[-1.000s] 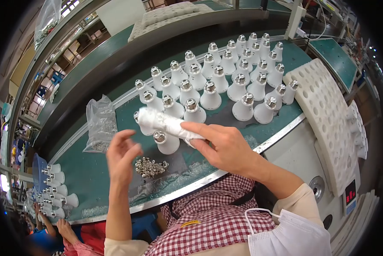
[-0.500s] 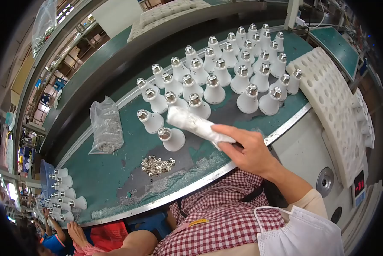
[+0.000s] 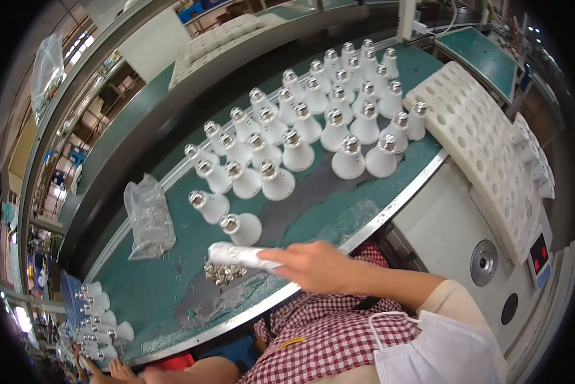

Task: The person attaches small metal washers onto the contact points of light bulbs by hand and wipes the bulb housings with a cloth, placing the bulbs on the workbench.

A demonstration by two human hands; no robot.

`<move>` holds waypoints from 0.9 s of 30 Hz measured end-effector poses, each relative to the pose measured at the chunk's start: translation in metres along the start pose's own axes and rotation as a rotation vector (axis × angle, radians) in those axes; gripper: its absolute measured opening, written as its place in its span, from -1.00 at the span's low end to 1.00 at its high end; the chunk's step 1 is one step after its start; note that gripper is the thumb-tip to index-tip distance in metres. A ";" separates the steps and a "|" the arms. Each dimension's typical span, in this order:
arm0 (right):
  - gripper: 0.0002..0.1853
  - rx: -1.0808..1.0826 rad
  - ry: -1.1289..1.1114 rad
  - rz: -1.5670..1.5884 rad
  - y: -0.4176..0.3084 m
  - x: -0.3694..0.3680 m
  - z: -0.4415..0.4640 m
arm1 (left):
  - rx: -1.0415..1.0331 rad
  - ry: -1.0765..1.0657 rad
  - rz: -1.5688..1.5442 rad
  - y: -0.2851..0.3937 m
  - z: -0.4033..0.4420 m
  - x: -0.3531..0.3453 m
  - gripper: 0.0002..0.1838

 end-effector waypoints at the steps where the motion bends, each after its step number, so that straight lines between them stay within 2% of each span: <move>1: -0.59 -0.017 0.018 0.097 0.003 -0.012 0.005 | 0.003 0.019 0.190 -0.003 0.007 0.021 -0.58; 3: -0.60 -0.085 0.018 0.295 0.007 -0.033 0.016 | 0.008 0.061 0.581 -0.014 0.022 0.070 -0.54; 4: -0.60 -0.086 0.037 0.282 0.007 -0.033 0.024 | 0.004 0.078 0.780 -0.022 0.030 0.092 -0.51; 5: -0.60 -0.154 -0.062 0.292 0.009 -0.040 0.028 | 0.124 0.207 1.023 -0.042 0.037 0.123 -0.45; 6: -0.60 -0.226 -0.160 0.306 0.011 -0.048 0.029 | 0.307 0.244 1.092 -0.064 0.039 0.172 -0.45; 7: -0.55 -0.189 -0.153 0.147 0.011 -0.048 0.030 | 0.506 0.189 1.198 -0.088 0.032 0.219 -0.42; 8: -0.55 -0.199 -0.133 0.136 0.013 -0.045 0.030 | 0.703 0.128 1.300 -0.109 0.021 0.252 -0.39; 9: -0.53 -0.186 -0.151 -0.017 0.014 -0.042 0.031 | 0.698 0.104 1.290 -0.121 0.020 0.257 -0.39; 10: -0.50 -0.176 -0.171 -0.168 0.016 -0.040 0.031 | 0.905 -0.033 1.264 -0.141 0.013 0.261 -0.40; 11: -0.50 -0.189 -0.155 -0.173 0.021 -0.038 0.029 | 1.111 -0.174 1.231 -0.159 0.003 0.264 -0.41; 13: -0.47 -0.158 -0.026 -0.334 0.027 -0.024 0.020 | 1.057 -0.201 1.214 -0.180 0.004 0.263 -0.43; 15: -0.47 -0.188 -0.018 -0.368 0.030 -0.011 0.007 | 0.898 -0.258 1.267 -0.194 0.006 0.246 -0.50; 16: -0.47 -0.198 -0.020 -0.386 0.032 -0.006 0.000 | 0.895 -0.268 1.259 -0.200 0.005 0.236 -0.50; 20: -0.52 -0.213 0.057 -0.403 0.038 0.013 -0.025 | 1.003 -0.306 1.260 -0.219 -0.004 0.210 -0.51; 23: -0.63 -0.204 0.162 -0.533 0.047 0.036 -0.042 | 0.979 -0.265 1.026 -0.241 -0.013 0.190 -0.55; 27: -0.62 -0.146 0.209 -0.603 0.054 0.056 -0.054 | 1.065 -0.304 1.125 -0.255 -0.011 0.164 -0.55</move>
Point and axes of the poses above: each hand's wrist, its own z-axis towards the middle knuckle, its own x-axis out of the back of the hand, y = z × x, the point moved 6 cm from there along z, towards the middle knuckle, and after that the axes turned 6 degrees about x, right-handed, at the moved point
